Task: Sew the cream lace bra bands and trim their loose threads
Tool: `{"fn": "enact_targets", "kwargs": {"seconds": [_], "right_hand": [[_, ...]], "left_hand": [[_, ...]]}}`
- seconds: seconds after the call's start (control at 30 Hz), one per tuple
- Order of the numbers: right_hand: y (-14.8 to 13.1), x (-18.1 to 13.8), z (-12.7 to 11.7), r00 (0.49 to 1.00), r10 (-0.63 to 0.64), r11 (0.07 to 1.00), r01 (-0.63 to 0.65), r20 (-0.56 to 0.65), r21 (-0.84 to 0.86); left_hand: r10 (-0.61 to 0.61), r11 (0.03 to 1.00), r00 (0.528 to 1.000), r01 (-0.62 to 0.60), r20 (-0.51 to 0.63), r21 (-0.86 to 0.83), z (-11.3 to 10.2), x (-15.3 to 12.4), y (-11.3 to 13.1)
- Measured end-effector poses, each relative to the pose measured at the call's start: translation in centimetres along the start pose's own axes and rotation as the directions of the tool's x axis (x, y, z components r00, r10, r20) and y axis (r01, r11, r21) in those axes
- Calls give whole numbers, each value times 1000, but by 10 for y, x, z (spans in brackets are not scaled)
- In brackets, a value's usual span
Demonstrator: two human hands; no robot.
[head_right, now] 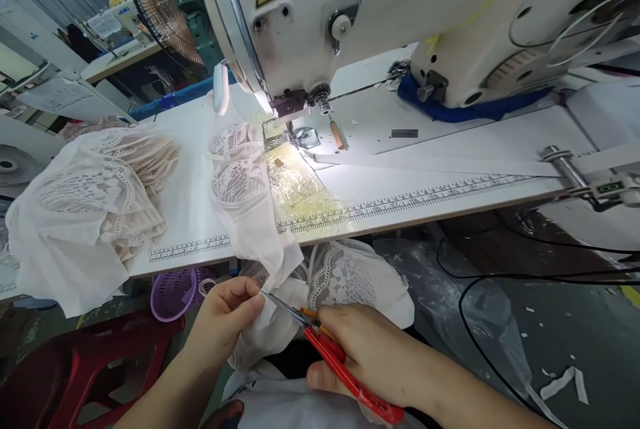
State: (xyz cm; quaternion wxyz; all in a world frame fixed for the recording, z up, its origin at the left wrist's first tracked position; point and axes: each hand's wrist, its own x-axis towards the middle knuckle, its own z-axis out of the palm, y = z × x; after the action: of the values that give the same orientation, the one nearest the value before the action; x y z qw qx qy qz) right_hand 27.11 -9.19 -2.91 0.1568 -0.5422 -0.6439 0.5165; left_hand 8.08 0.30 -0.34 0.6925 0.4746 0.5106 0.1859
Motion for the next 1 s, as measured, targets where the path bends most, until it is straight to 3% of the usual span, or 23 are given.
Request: {"fn": "enact_targets", "kwargs": {"seconds": [0.2, 0.37, 0.5, 0.6, 0.73, 0.87, 0.93, 1.0], "right_hand": [[1, 2, 12, 994, 50, 998, -46, -101, 45], [7, 3, 16, 979, 27, 994, -4, -201, 112], [3, 0, 5, 909, 0, 984, 75, -416, 163], [-4, 2, 1, 855, -59, 927, 238, -516, 289], [-13, 14, 6, 873, -80, 903, 268, -482, 335], [-15, 17, 6, 869, -90, 947, 226, -486, 229], [-12, 11, 2, 878, -63, 964, 176, -475, 199], [-4, 3, -3, 868, -15, 976, 120, -497, 180]], "left_hand": [[26, 999, 1000, -26, -3, 33, 0, -1, -1], [78, 991, 997, -80, 20, 103, -2, -1, 0], [179, 951, 981, -191, 73, 243, 0, -5, -4], [337, 862, 929, -369, 151, 348, 4, -9, -10], [415, 765, 871, -490, 262, 418, 12, -10, -14], [364, 682, 855, -515, 370, 519, 10, -9, -8], [313, 563, 851, -524, 423, 639, 0, -7, -3], [267, 381, 860, -509, 435, 772, -15, -5, 0]]}}
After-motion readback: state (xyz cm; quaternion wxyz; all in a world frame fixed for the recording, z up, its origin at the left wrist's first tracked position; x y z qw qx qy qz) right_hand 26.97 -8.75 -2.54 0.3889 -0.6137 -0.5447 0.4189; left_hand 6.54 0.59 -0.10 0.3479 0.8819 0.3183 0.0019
